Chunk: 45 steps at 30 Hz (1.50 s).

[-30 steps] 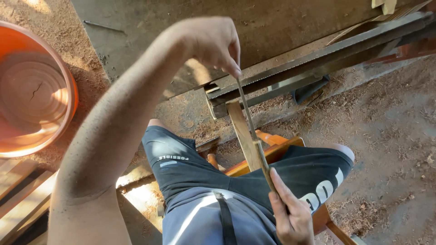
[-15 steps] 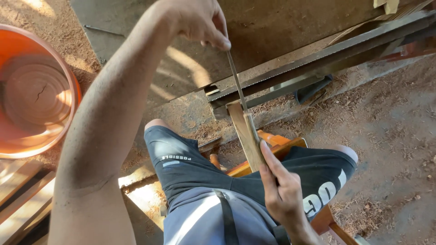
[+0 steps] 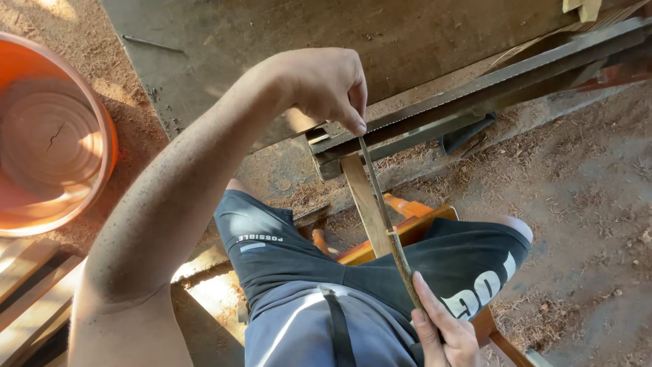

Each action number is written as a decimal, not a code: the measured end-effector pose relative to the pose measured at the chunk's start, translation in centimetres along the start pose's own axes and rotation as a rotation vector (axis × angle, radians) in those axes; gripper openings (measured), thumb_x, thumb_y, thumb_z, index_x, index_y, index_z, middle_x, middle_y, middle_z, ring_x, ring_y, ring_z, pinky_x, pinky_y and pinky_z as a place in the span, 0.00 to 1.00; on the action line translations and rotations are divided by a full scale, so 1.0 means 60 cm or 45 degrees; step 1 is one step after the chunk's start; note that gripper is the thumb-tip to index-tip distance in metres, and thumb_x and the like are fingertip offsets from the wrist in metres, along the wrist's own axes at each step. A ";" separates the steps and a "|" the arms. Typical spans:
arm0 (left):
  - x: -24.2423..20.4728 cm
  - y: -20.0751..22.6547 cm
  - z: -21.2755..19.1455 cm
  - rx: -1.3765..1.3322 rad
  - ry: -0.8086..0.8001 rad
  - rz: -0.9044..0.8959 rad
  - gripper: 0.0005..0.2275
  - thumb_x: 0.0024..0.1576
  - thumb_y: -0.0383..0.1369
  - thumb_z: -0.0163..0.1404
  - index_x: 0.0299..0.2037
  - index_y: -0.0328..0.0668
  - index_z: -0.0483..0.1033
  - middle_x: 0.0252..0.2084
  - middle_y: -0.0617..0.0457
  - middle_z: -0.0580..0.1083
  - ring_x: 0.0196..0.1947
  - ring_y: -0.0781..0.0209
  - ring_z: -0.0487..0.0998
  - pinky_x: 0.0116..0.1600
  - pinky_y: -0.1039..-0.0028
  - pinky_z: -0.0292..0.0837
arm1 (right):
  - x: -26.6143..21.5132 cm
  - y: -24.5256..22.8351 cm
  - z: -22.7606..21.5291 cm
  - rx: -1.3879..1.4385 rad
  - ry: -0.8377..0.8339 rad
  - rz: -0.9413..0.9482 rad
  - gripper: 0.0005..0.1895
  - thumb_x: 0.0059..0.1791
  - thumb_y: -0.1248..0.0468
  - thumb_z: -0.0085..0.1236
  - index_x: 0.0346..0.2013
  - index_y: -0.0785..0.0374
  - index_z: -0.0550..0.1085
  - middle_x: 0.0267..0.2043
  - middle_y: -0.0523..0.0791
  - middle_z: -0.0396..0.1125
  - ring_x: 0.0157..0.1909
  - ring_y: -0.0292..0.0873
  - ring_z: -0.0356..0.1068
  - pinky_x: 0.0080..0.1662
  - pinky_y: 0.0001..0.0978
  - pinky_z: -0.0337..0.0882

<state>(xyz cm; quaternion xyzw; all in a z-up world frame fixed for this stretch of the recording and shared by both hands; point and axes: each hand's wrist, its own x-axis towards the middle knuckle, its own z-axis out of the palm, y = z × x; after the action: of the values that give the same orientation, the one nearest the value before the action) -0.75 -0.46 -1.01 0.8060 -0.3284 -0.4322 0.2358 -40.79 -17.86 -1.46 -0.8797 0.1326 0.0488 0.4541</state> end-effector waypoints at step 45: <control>-0.118 0.001 0.256 0.384 1.449 0.289 0.18 0.60 0.38 0.66 0.56 0.43 0.76 0.48 0.51 0.74 0.50 0.51 0.75 0.57 0.61 0.71 | -0.008 0.075 0.007 0.400 0.146 -0.027 0.24 0.53 0.72 0.50 0.66 0.66 0.68 0.31 0.38 0.71 0.23 0.27 0.57 0.27 0.18 0.58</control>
<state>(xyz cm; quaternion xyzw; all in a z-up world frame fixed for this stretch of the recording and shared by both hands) -16.75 3.19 -5.05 0.8953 -0.2923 0.1467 0.3025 -42.48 -19.93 -5.15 -0.8006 0.1551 -0.0275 0.5781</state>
